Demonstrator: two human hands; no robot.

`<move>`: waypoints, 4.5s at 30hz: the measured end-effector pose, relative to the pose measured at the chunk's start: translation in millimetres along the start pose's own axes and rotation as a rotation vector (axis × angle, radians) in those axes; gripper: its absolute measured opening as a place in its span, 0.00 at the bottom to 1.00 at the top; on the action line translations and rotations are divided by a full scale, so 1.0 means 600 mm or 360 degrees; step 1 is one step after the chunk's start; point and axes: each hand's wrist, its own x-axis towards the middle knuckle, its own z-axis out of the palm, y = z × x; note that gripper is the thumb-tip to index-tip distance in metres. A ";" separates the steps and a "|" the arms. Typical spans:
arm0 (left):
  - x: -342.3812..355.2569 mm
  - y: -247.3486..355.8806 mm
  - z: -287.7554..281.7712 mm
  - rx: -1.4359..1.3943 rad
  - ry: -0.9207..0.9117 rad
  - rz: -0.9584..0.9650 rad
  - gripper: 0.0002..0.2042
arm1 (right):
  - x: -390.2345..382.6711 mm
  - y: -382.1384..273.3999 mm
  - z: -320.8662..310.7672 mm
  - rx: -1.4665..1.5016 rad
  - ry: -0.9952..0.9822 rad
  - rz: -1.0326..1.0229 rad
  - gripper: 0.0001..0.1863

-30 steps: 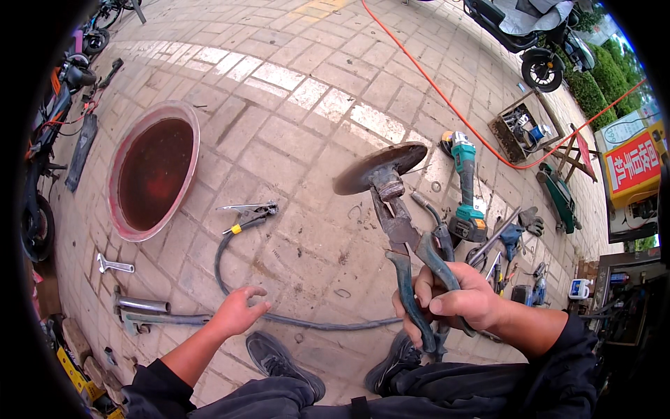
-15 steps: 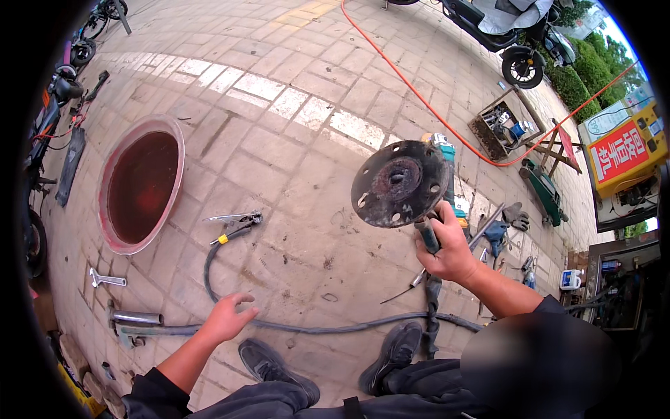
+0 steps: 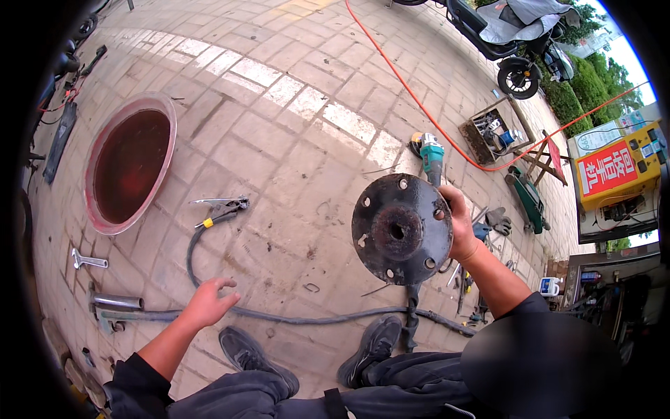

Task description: The person sits on a tiled floor and uses pliers to hold a circular metal part while welding it with a handheld welding tool. They then use a wire brush to clean the welded area and continue welding.

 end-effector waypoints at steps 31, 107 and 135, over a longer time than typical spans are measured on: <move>0.003 -0.008 0.000 -0.0019 -0.0042 -0.0032 0.19 | 0.024 -0.028 0.002 -0.0132 -0.0140 0.0049 0.17; -0.010 -0.008 0.009 0.0012 -0.0192 -0.0381 0.22 | -0.089 -0.054 0.259 0.0204 -0.1475 0.0915 0.16; -0.030 -0.030 0.010 0.0008 -0.0181 -0.0475 0.22 | -0.137 -0.043 0.151 -0.0029 -0.1514 0.0751 0.14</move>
